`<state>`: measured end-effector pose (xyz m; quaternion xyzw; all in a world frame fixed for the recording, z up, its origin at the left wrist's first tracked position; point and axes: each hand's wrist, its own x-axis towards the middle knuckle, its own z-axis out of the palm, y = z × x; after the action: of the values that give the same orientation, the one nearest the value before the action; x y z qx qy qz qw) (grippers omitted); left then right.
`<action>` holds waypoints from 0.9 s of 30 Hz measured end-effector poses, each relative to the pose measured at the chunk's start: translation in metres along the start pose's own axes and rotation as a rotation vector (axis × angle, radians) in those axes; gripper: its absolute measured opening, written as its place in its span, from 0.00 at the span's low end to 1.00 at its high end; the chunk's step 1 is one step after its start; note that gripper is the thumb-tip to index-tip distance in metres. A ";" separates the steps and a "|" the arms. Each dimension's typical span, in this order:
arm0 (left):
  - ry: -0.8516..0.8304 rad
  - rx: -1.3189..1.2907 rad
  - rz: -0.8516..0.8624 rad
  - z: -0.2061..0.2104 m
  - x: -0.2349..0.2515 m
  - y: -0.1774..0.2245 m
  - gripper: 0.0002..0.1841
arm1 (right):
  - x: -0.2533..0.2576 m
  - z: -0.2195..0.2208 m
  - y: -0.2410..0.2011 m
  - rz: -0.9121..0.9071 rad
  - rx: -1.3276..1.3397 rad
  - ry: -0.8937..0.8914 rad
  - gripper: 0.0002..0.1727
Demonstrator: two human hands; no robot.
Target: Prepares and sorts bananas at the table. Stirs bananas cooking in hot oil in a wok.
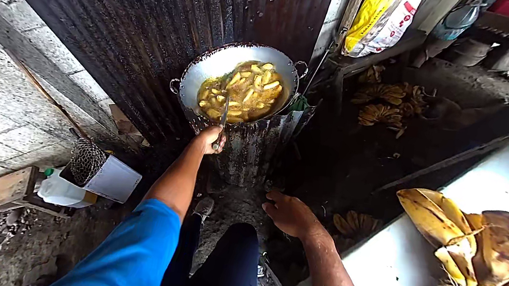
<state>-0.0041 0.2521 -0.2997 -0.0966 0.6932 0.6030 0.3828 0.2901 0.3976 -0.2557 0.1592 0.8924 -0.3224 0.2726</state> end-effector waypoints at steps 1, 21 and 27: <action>-0.011 0.085 0.024 -0.009 -0.012 -0.006 0.20 | 0.000 0.000 0.001 -0.006 0.000 0.006 0.29; 0.114 0.993 0.232 -0.146 -0.288 0.001 0.25 | 0.000 0.000 0.004 -0.020 -0.019 0.042 0.28; 0.011 1.098 0.150 -0.133 -0.270 0.009 0.24 | 0.001 0.000 0.006 -0.032 -0.042 0.032 0.28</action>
<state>0.1215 0.0444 -0.1211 0.1637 0.9127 0.1779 0.3295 0.2917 0.4018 -0.2594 0.1440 0.9058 -0.3052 0.2562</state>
